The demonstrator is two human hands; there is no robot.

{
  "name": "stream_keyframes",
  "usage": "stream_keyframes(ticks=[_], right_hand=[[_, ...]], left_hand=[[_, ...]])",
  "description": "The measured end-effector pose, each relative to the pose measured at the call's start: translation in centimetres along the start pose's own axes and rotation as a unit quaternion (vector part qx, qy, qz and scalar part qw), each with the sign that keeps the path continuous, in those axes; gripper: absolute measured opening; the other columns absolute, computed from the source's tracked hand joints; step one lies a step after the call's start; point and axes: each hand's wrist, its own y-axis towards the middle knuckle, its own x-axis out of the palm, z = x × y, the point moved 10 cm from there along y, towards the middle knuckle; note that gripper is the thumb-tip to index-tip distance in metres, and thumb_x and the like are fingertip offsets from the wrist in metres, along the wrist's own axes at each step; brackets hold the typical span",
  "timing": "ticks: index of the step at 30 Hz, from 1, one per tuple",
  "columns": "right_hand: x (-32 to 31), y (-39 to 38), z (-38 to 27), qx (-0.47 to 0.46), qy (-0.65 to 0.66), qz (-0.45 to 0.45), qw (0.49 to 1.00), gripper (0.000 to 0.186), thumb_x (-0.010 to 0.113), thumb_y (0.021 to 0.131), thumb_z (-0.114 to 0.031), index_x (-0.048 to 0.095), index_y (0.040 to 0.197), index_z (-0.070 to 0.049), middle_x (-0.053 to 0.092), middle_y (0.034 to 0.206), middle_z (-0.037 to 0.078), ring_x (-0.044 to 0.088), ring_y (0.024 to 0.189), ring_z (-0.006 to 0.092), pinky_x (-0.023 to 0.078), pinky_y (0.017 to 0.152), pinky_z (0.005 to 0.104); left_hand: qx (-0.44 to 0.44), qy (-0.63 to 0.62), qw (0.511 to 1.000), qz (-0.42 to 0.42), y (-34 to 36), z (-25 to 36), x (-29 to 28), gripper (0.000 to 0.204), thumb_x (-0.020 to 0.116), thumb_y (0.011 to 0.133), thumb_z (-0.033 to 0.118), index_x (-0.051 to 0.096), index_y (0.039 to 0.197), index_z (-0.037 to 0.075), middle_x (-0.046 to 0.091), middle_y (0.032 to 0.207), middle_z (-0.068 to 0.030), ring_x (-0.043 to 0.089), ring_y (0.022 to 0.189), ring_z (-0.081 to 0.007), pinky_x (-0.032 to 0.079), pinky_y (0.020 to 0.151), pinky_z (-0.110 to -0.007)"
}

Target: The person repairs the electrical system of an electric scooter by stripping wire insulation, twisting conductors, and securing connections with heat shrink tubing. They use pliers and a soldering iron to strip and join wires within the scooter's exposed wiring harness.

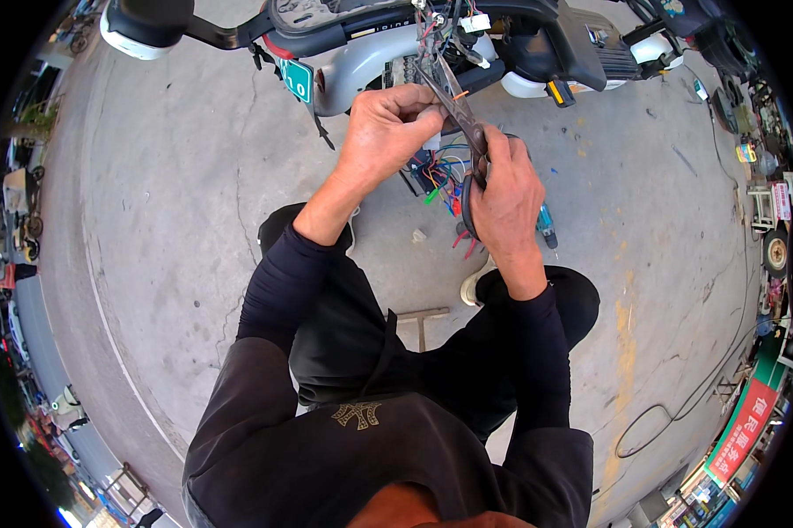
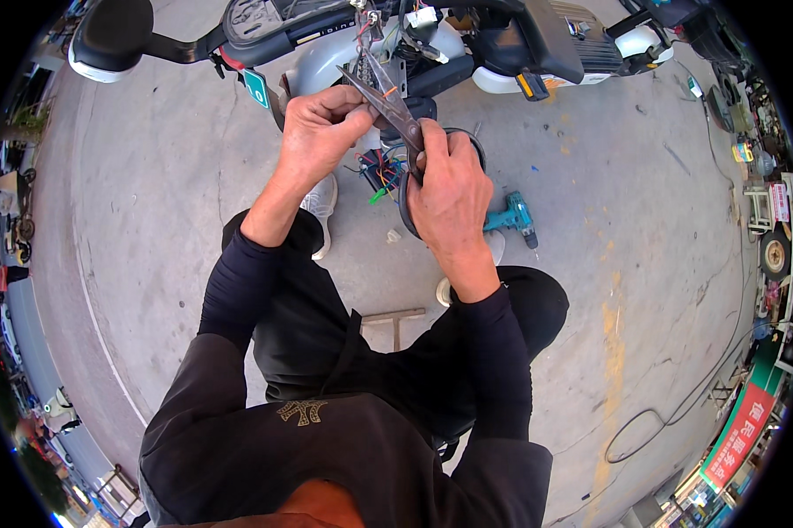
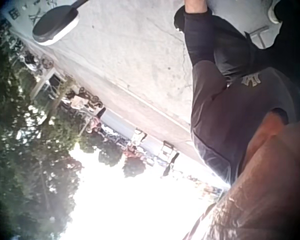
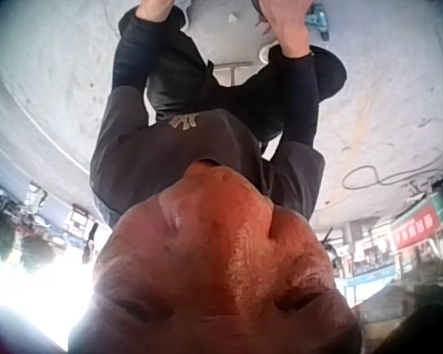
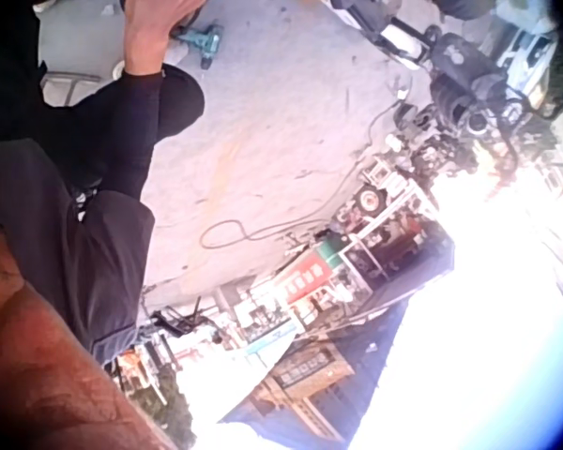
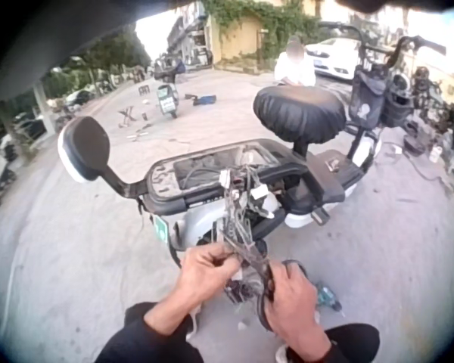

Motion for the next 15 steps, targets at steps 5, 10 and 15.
stream_keyframes(ticks=[5, 10, 15], right_hand=[[0.0, -0.14, 0.02, 0.006, 0.01, -0.008, 1.0, 0.049, 0.071, 0.076, 0.001, 0.06, 0.123, -0.007, 0.059, 0.091, 0.013, 0.064, 0.083, 0.0342, 0.051, 0.065, 0.047], [0.49, -0.38, 0.03, 0.032, 0.016, -0.026, 0.999, 0.046, 0.072, 0.076, 0.001, 0.06, 0.119, -0.006, 0.059, 0.089, 0.013, 0.064, 0.081, 0.035, 0.05, 0.064, 0.0471], [0.84, -0.56, 0.15, 0.038, 0.043, -0.024, 0.998, 0.046, 0.075, 0.074, -0.002, 0.057, 0.116, -0.006, 0.059, 0.088, 0.013, 0.065, 0.077, 0.0345, 0.05, 0.062, 0.0465]], left_hand=[[-0.02, 0.015, 1.0, -0.009, 0.0, -0.7, -0.2, 0.016, 0.068, 0.087, 0.006, 0.076, 0.098, -0.003, 0.065, 0.069, 0.0039, 0.049, 0.063, 0.0007, 0.04, 0.053, -0.021], [0.007, 0.028, 1.0, -0.003, -0.3, -0.56, -0.14, 0.011, 0.069, 0.086, 0.005, 0.074, 0.093, -0.002, 0.063, 0.067, 0.0041, 0.044, 0.06, 0.0008, 0.037, 0.051, -0.021], [-0.012, 0.022, 1.0, -0.01, -0.2, 0.13, 0.3, 0.008, 0.068, 0.086, 0.003, 0.069, 0.093, -0.001, 0.068, 0.072, 0.0029, 0.043, 0.058, 0.001, 0.035, 0.051, -0.021]])
